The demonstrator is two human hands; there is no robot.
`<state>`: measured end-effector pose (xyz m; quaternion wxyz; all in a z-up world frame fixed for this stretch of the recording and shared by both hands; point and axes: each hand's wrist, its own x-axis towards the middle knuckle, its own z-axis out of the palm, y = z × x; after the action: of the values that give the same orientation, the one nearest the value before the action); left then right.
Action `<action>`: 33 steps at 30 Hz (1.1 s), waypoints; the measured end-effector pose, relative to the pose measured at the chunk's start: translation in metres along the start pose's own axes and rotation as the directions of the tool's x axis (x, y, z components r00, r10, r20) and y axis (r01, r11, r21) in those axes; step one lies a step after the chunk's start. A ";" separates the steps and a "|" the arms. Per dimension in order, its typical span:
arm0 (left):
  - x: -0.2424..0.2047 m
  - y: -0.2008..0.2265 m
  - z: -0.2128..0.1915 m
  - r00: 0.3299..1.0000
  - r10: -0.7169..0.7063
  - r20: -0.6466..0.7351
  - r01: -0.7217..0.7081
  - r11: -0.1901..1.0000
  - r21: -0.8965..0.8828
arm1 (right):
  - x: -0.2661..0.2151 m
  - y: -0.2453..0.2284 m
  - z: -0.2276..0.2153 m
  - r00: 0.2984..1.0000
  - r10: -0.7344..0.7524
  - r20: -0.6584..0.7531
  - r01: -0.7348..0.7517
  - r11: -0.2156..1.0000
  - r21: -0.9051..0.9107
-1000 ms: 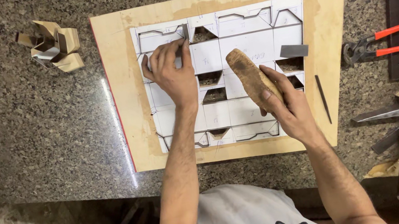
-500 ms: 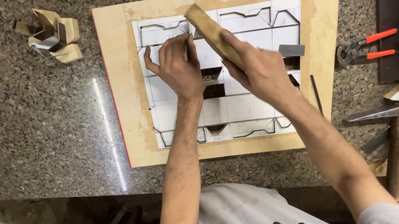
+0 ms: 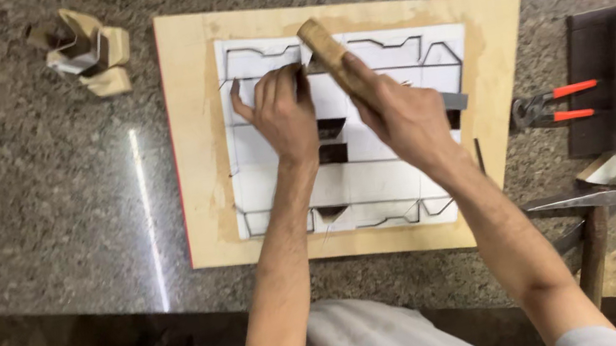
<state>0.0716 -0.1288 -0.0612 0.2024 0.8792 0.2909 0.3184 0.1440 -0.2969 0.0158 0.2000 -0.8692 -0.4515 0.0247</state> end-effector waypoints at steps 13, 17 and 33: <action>-0.031 -0.067 -0.087 0.994 -0.099 0.054 0.092 0.990 0.105 | -0.003 -0.022 -0.004 0.994 -0.040 0.098 0.050 0.994 -0.101; -0.043 -0.097 -0.117 0.992 -0.120 0.026 0.116 0.988 0.103 | -0.012 -0.017 0.007 0.943 -0.126 -0.310 0.173 0.976 0.131; -0.051 -0.122 -0.132 0.981 -0.194 -0.005 0.193 0.978 -0.078 | -0.002 -0.013 0.002 0.987 -0.161 -0.005 0.160 0.982 -0.097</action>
<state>-0.0966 -0.0475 -0.0550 0.2648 0.8362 0.3639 0.3135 0.1317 -0.2913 0.0187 0.1624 -0.8387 -0.5195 -0.0189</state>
